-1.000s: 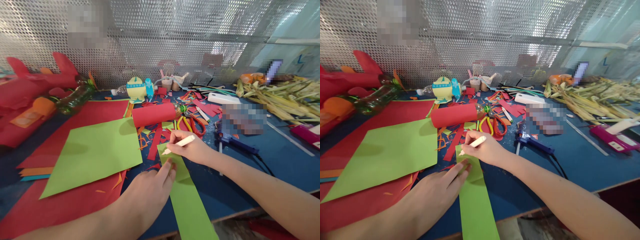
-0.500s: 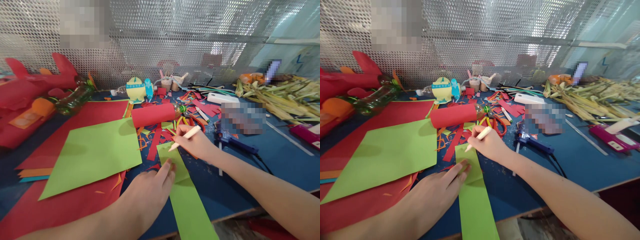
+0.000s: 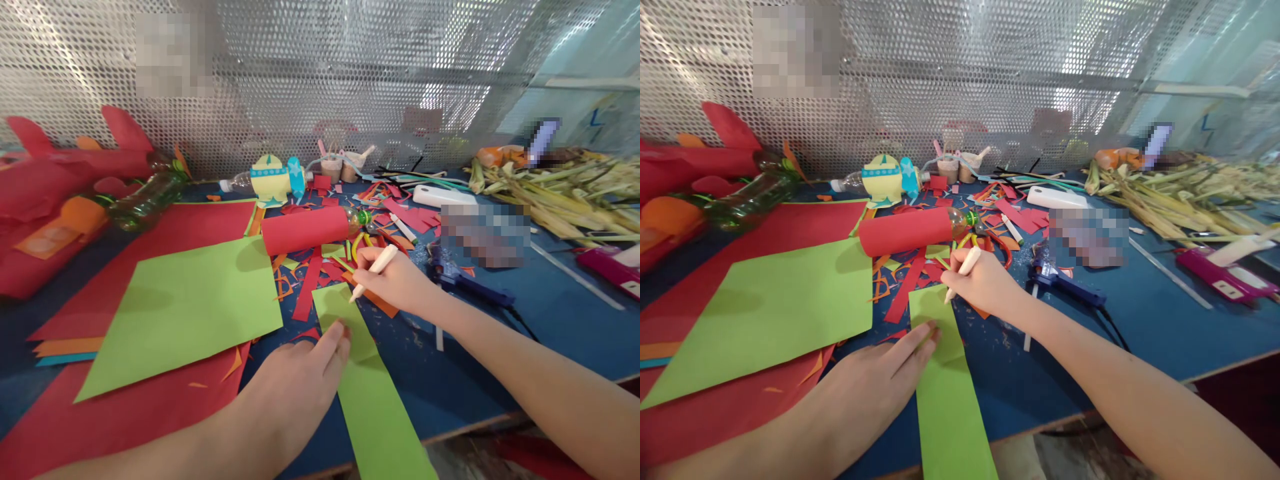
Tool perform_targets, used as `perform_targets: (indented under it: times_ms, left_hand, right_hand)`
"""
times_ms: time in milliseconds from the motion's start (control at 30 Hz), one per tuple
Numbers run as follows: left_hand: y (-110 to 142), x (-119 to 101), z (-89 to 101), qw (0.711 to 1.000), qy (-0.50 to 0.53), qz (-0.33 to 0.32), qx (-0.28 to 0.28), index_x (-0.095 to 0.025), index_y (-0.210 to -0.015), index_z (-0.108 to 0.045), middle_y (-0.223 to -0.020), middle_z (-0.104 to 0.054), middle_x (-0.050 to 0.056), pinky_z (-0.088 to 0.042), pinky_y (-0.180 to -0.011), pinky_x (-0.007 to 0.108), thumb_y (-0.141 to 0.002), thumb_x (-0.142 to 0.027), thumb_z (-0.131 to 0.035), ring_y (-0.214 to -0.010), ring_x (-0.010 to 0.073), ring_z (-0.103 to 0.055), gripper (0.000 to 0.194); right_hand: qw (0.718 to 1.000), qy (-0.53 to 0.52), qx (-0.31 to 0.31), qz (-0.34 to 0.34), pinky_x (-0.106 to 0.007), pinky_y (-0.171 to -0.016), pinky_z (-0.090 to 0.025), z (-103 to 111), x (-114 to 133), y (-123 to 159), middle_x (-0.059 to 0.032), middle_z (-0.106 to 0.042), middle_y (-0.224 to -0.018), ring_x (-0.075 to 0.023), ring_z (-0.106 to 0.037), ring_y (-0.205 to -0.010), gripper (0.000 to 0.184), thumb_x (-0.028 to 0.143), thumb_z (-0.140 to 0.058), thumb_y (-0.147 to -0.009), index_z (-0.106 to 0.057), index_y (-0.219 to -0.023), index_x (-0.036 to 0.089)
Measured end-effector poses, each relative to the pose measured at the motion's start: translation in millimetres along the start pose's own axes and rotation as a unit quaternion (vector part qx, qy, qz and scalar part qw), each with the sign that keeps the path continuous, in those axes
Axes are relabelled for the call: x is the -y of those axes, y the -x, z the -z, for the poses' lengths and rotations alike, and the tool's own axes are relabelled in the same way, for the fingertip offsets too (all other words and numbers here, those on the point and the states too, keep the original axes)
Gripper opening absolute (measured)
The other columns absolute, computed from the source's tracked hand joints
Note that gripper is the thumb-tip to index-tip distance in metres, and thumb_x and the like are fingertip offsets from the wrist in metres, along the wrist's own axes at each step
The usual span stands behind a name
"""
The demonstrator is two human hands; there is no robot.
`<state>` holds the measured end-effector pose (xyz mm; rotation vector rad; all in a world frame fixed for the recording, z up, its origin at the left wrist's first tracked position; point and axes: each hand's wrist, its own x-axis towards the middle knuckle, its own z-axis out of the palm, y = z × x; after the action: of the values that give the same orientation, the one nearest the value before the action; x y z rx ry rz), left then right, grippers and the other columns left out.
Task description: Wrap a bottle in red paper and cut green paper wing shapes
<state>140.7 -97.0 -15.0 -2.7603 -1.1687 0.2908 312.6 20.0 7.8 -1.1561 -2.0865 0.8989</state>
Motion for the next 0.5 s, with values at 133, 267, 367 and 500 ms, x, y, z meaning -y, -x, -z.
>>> perform_targets:
  times_ms: [133,267,367,500]
  left_hand:
    - [-0.2,-0.4,1.1,1.0,-0.014,0.006,-0.013,-0.008,-0.131,-0.048,-0.131,-0.055,0.019,-0.056,-0.056,0.029,-0.069,0.007,-0.04,-0.073,0.0193,-0.069,0.064]
    - [-0.5,0.1,1.3,1.0,-0.008,0.007,-0.023,-0.008,-0.13,-0.048,-0.13,-0.056,0.019,-0.055,-0.054,0.031,-0.07,0.008,-0.037,-0.069,0.0194,-0.068,0.063]
    - [-0.2,0.2,0.9,0.999,0.015,0.014,-0.037,-0.008,-0.13,-0.049,-0.13,-0.056,0.019,-0.056,-0.055,0.031,-0.071,0.008,-0.034,-0.07,0.0201,-0.069,0.062]
    - [0.9,-0.1,-0.5,1.0,0.014,0.0,-0.017,-0.007,-0.132,-0.045,-0.132,-0.054,0.021,-0.058,-0.059,0.034,-0.071,0.008,-0.031,-0.077,0.0227,-0.07,0.064]
  right_hand:
    - [1.0,0.01,0.007,-0.002,-0.023,-0.046,-0.023,0.7,0.4,-0.1,0.0062,-0.036,-0.049,-0.0094,-0.032,-0.049,0.019,0.028,-0.049,-0.069,-0.039,-0.054,0.02]
    - [1.0,0.02,0.017,-0.009,-0.023,-0.046,-0.023,1.9,2.8,-0.4,0.0065,-0.035,-0.048,-0.0093,-0.033,-0.048,0.02,0.027,-0.049,-0.069,-0.038,-0.053,0.02]
    - [0.999,0.027,0.028,-0.022,-0.023,-0.046,-0.024,2.6,4.0,0.0,0.0064,-0.036,-0.048,-0.0096,-0.035,-0.048,0.02,0.027,-0.05,-0.069,-0.039,-0.053,0.02]
    - [0.998,0.03,0.041,-0.033,-0.023,-0.047,-0.027,2.5,3.6,1.0,0.0065,-0.037,-0.048,-0.01,-0.037,-0.049,0.02,0.026,-0.051,-0.069,-0.038,-0.054,0.021]
